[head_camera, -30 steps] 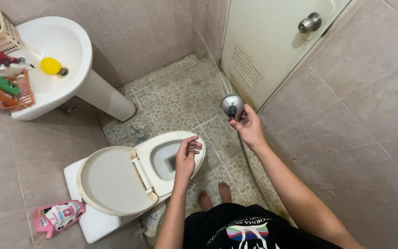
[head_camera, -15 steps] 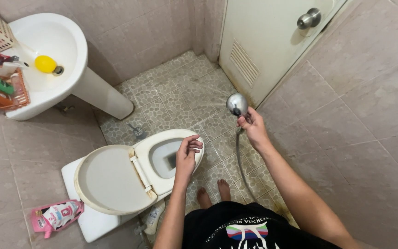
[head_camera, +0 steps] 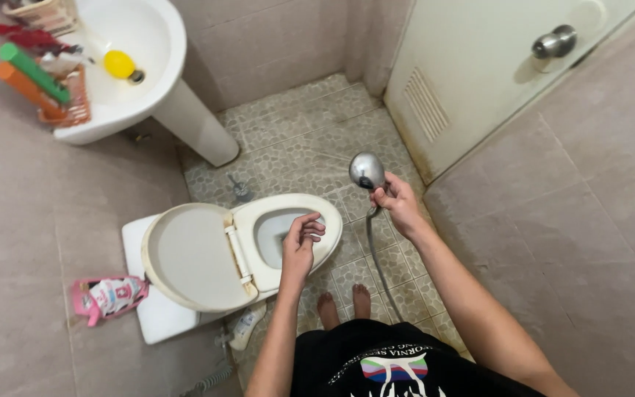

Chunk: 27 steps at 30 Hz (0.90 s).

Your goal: Testing and using a bidet sprayer to clean a toilet seat and sink area in a bathroom.

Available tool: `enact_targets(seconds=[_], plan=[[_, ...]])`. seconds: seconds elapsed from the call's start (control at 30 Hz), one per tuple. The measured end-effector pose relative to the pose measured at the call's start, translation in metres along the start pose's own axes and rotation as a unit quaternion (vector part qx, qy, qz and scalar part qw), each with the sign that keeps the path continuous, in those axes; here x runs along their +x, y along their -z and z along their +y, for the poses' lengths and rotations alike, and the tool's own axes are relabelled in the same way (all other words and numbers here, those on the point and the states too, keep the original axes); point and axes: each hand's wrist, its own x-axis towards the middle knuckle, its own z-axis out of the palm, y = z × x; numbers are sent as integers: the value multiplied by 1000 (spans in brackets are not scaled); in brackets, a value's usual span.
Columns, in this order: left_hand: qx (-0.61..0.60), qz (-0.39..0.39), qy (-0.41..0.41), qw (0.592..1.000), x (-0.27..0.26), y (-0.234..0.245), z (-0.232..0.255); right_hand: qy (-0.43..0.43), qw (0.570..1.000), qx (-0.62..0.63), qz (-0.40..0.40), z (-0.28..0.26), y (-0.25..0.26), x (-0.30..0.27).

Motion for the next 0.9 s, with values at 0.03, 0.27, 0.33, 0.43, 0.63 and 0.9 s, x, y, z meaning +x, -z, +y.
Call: enact_targets(seconds=[0.03,0.27,0.33,0.43,0.63,0.9], plan=[[0,7,0,1000,-3,3,0,-2,1000,1,-6,0,-5,2],[15,48,12,999,-16,18,3,-45,998,-8,-48,2,-28,9],[13,51,11,999,-17,21,1,-47,998,-16,-45,4,-30,9],[13,46,1,999,-17,22,-4,-25,998,-57,-23,10,-27,9],[10,19,2,1000,-11,14,-7,-14,993,-85,78,12,-10,0],[10,-30,7,999,9,-4,-10,-33,979,-98,173,16,37,-24]])
